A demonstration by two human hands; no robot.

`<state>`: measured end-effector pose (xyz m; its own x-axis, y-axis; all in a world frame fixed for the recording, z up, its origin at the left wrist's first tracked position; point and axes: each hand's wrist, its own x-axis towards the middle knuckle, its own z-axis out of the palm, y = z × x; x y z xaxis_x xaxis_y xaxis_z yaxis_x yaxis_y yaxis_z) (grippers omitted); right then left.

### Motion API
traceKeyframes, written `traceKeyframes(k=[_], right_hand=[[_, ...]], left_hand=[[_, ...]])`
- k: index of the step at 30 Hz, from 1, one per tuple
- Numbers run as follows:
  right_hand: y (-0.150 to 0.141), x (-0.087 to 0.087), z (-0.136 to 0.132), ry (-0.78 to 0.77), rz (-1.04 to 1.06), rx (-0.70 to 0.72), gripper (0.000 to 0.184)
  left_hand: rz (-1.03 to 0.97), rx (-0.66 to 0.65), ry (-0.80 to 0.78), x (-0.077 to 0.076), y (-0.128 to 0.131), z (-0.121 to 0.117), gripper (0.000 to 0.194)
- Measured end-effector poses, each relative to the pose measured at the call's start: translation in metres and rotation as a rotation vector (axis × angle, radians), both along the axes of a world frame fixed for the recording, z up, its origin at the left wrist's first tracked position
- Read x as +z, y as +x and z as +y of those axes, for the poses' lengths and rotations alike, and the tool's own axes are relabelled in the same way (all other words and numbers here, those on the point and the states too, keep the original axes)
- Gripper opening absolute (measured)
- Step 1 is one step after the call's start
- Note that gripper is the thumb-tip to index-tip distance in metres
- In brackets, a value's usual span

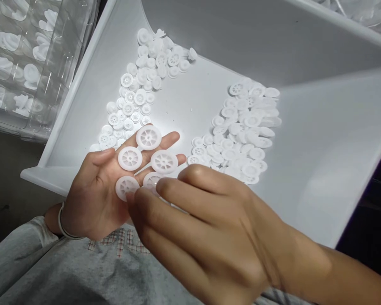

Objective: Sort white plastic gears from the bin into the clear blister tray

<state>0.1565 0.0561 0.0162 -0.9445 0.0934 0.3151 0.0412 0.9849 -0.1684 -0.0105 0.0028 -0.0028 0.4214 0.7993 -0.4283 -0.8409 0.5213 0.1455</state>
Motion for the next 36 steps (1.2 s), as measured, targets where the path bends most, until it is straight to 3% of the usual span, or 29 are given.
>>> traceKeyframes(k=[20, 27, 31, 34, 36], right_hand=[[0.004, 0.0, 0.0, 0.052, -0.018, 0.003, 0.023], [0.006, 0.002, 0.001, 0.095, -0.023, -0.007, 0.026], [0.011, 0.008, -0.001, -0.007, -0.054, -0.193, 0.008], [0.013, 0.009, 0.001, -0.102, -0.009, -0.413, 0.02], [0.011, 0.006, 0.006, -0.166, -0.022, -0.488, 0.023]], left_hand=[[0.0, 0.057, -0.034, 0.0, -0.004, 0.0, 0.056], [0.013, 0.039, 0.005, 0.002, -0.005, -0.003, 0.078], [0.064, 0.044, -0.007, 0.002, -0.004, -0.004, 0.076], [0.038, 0.078, 0.012, -0.001, -0.002, -0.004, 0.075], [0.021, 0.082, 0.024, -0.004, 0.0, -0.004, 0.073]])
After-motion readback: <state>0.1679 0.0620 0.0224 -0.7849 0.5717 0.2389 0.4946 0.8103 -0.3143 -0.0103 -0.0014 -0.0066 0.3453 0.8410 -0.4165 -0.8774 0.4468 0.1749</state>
